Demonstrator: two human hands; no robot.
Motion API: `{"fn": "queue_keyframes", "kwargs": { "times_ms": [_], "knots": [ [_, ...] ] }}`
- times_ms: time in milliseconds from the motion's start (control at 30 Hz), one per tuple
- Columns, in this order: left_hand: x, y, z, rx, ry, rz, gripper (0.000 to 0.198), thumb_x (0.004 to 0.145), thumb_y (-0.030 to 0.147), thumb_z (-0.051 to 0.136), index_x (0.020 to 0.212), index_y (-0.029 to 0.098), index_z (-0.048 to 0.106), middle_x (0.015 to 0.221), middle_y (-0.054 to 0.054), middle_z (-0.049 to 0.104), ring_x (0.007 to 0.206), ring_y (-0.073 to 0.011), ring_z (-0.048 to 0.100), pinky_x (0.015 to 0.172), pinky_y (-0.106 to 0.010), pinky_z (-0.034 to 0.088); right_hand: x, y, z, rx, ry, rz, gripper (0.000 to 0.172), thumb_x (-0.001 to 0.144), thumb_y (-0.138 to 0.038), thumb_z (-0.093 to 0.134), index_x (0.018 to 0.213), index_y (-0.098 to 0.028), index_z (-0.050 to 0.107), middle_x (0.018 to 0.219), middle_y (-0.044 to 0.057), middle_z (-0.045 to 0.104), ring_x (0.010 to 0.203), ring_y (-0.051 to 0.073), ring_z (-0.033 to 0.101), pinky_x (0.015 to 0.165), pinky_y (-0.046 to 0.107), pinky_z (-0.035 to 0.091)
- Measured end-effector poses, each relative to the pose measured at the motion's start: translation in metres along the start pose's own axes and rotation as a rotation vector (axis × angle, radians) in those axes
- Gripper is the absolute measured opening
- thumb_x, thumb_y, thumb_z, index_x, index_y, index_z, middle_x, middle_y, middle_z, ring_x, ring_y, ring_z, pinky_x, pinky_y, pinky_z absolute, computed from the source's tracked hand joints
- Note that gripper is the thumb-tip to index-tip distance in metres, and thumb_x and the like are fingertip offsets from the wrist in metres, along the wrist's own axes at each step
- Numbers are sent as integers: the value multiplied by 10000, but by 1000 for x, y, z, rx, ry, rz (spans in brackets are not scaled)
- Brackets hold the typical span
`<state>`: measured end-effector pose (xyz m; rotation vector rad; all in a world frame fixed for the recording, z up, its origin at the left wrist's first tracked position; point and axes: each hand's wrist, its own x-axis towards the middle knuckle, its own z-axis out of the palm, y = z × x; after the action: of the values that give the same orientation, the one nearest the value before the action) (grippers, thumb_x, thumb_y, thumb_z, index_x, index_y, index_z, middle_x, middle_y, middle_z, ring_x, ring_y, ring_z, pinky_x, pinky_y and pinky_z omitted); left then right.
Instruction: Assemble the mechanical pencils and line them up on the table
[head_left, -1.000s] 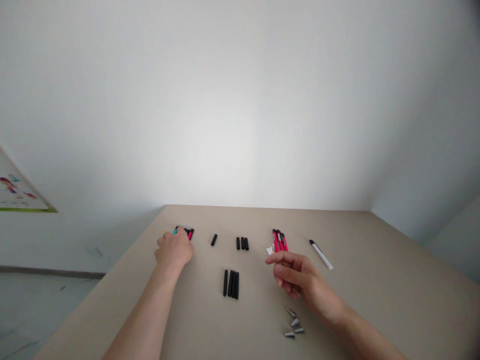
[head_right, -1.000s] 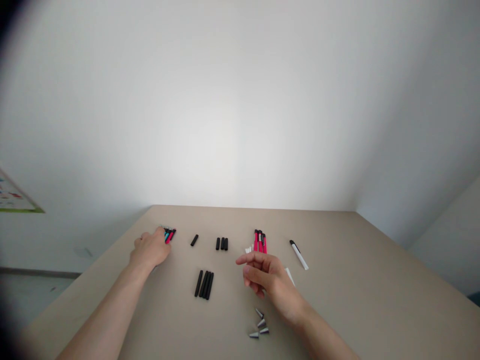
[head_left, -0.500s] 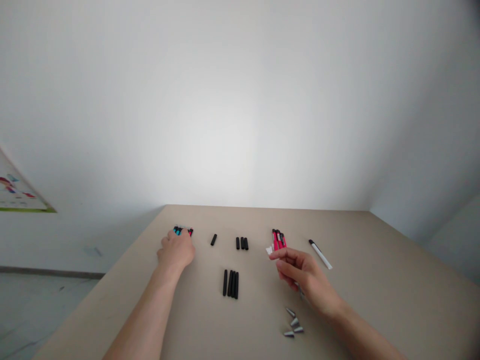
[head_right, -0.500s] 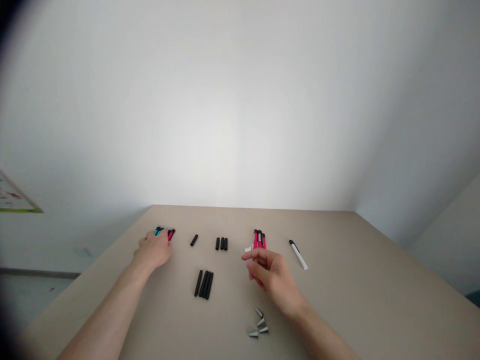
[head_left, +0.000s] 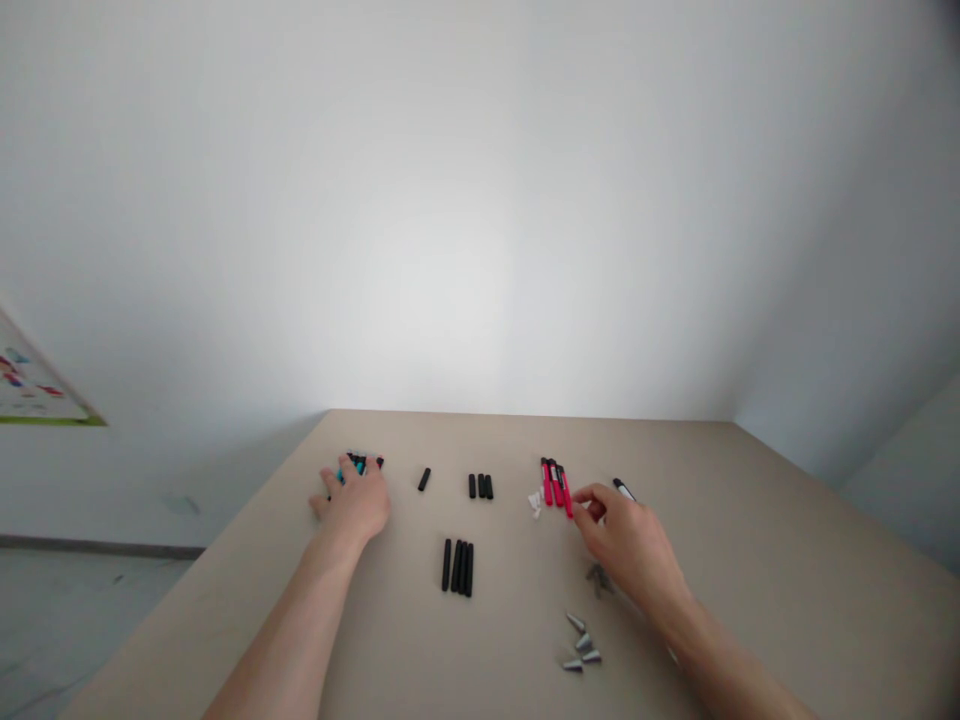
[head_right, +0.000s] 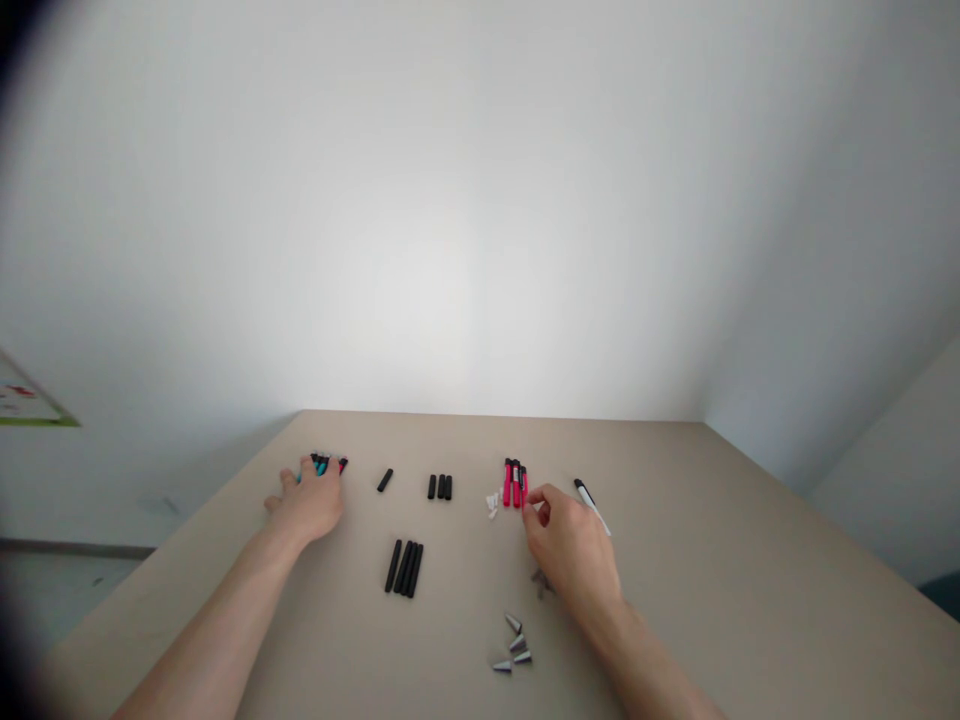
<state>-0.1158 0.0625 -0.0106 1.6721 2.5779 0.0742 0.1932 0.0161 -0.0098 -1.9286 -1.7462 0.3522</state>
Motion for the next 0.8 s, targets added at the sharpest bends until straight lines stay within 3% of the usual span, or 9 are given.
{"fn": "queue_keyframes", "kwargs": {
  "times_ms": [100, 167, 233, 300, 400, 500, 600, 700, 800],
  "knots": [
    [-5, 12, -3, -30, 125, 69, 485, 893, 270, 371, 1348, 120, 444, 1439, -258, 311, 1311, -470, 273, 925, -602, 364, 6, 6, -2, -78, -31, 49, 181, 806, -300, 508, 853, -222, 665, 719, 44, 687, 680, 221, 617, 572, 290, 337],
    [-13, 24, -4, -144, 281, 260, 438, 888, 280, 415, 1268, 86, 515, 1329, -238, 448, 1268, -377, 375, 976, -506, 380, 8, 8, -2, -95, -57, 68, 210, 812, -374, 519, 834, -227, 667, 739, 57, 691, 694, 230, 622, 569, 293, 337],
    [-25, 38, -5, -316, 364, 479, 350, 886, 225, 424, 1181, 108, 574, 1207, -166, 557, 1176, -260, 476, 1036, -392, 361, 10, 7, -1, -113, -80, 83, 253, 800, -450, 537, 800, -234, 669, 753, 71, 692, 708, 242, 623, 568, 299, 341],
    [-39, 49, -5, -460, 365, 674, 285, 887, 205, 430, 1095, 146, 614, 1122, -122, 596, 1114, -219, 509, 1006, -345, 397, 11, 5, 1, -135, -97, 88, 265, 787, -472, 549, 769, -235, 667, 745, 80, 691, 714, 250, 625, 570, 303, 349],
    [-55, 57, -5, -583, 263, 902, 242, 888, 191, 447, 1049, 177, 627, 1075, -87, 610, 1067, -192, 526, 971, -326, 428, 12, 5, 4, -161, -88, 90, 241, 799, -417, 533, 730, -226, 663, 733, 92, 695, 712, 251, 632, 571, 303, 356],
    [-62, 59, -6, -623, 169, 977, 236, 900, 251, 473, 1083, 188, 608, 1073, -83, 618, 1062, -199, 531, 961, -352, 440, 13, 8, 4, -145, -49, 103, 242, 801, -366, 515, 687, -210, 661, 719, 105, 700, 711, 254, 638, 560, 297, 352],
    [-62, 59, -6, -635, 149, 1005, 293, 898, 299, 497, 1168, 207, 565, 1119, -91, 604, 1092, -219, 523, 960, -393, 448, 14, 9, -1, -91, 54, 114, 243, 792, -353, 518, 664, -200, 657, 683, 90, 693, 667, 237, 630, 549, 284, 353],
    [-62, 58, -6, -619, 218, 1053, 442, 882, 271, 533, 1316, 249, 454, 1259, -98, 527, 1195, -229, 456, 1011, -424, 412, 12, 2, -5, 32, 137, 26, 246, 803, -380, 521, 703, -197, 653, 604, 32, 648, 565, 181, 584, 529, 254, 352],
    [-64, 58, -8, -577, 329, 1068, 599, 860, 267, 574, 1408, 301, 334, 1419, -99, 380, 1312, -258, 330, 1060, -466, 351, 4, -10, -2, 168, 83, -147, 250, 817, -395, 527, 739, -190, 648, 535, -14, 570, 501, 138, 511, 506, 228, 337]
  ]
}}
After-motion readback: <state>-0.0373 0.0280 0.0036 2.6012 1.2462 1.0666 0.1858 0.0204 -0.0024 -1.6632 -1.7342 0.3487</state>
